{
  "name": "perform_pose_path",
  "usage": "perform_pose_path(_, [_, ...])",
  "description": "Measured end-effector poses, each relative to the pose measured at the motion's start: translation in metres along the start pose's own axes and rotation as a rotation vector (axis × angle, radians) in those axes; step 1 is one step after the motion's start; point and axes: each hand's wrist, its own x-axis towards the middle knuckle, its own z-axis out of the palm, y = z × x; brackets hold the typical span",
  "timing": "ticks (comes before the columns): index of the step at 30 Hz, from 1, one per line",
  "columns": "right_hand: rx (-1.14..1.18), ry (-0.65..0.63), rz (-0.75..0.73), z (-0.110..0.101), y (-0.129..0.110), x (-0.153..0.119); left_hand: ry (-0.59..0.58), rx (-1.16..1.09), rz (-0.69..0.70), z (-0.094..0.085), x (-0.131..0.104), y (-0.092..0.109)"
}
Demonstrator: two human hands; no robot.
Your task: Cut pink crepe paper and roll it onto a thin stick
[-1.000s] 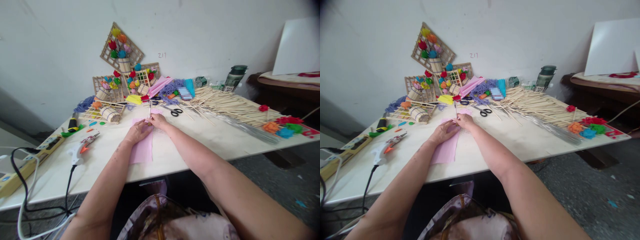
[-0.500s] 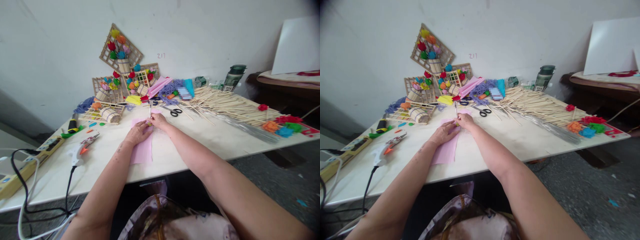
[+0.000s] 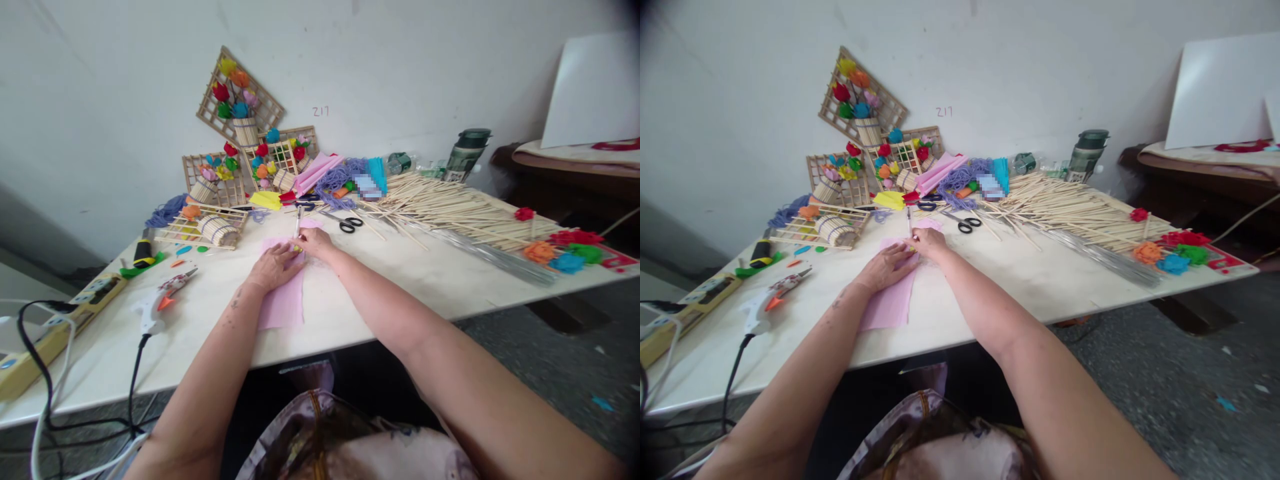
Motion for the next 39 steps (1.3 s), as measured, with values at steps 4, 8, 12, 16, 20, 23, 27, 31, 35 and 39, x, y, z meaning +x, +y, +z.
perform_pose_path(4, [0.008, -0.016, 0.009, 0.0013, -0.0003, 0.0014, 0.002, 0.031, -0.019, 0.0004, -0.0005, -0.0005])
perform_pose_path(8, [0.002, -0.001, 0.004, 0.0045, 0.0013, 0.0031, -0.021, 0.032, -0.009, -0.0002, -0.0002, 0.0006])
perform_pose_path(12, [-0.008, 0.000, -0.001, 0.0053, 0.0010, 0.0037, -0.018, 0.051, 0.004, 0.0003, 0.0002, 0.0001])
perform_pose_path(16, [-0.023, -0.016, 0.003, 0.0035, -0.0012, 0.0035, -0.007, 0.039, 0.020, 0.0016, -0.0001, -0.0017])
perform_pose_path(20, [-0.031, -0.023, 0.002, 0.0032, -0.0018, 0.0038, -0.011, 0.032, 0.016, 0.0018, -0.0002, -0.0023])
perform_pose_path(23, [-0.044, -0.012, -0.002, 0.0035, -0.0022, 0.0039, -0.024, 0.043, 0.006, 0.0016, 0.0000, -0.0021])
perform_pose_path(27, [-0.068, -0.003, 0.022, 0.0032, -0.0036, 0.0037, -0.037, 0.045, -0.003, 0.0013, 0.0003, -0.0019])
perform_pose_path(31, [-0.059, 0.008, 0.034, 0.0041, -0.0035, 0.0039, -0.036, 0.041, -0.010, 0.0006, -0.0001, -0.0018])
perform_pose_path(35, [-0.039, 0.008, 0.023, 0.0049, -0.0022, 0.0043, -0.028, 0.030, -0.004, 0.0001, -0.0002, -0.0014])
perform_pose_path(39, [-0.046, -0.003, 0.024, 0.0049, -0.0020, 0.0041, -0.018, 0.016, 0.001, 0.0006, 0.0002, -0.0013])
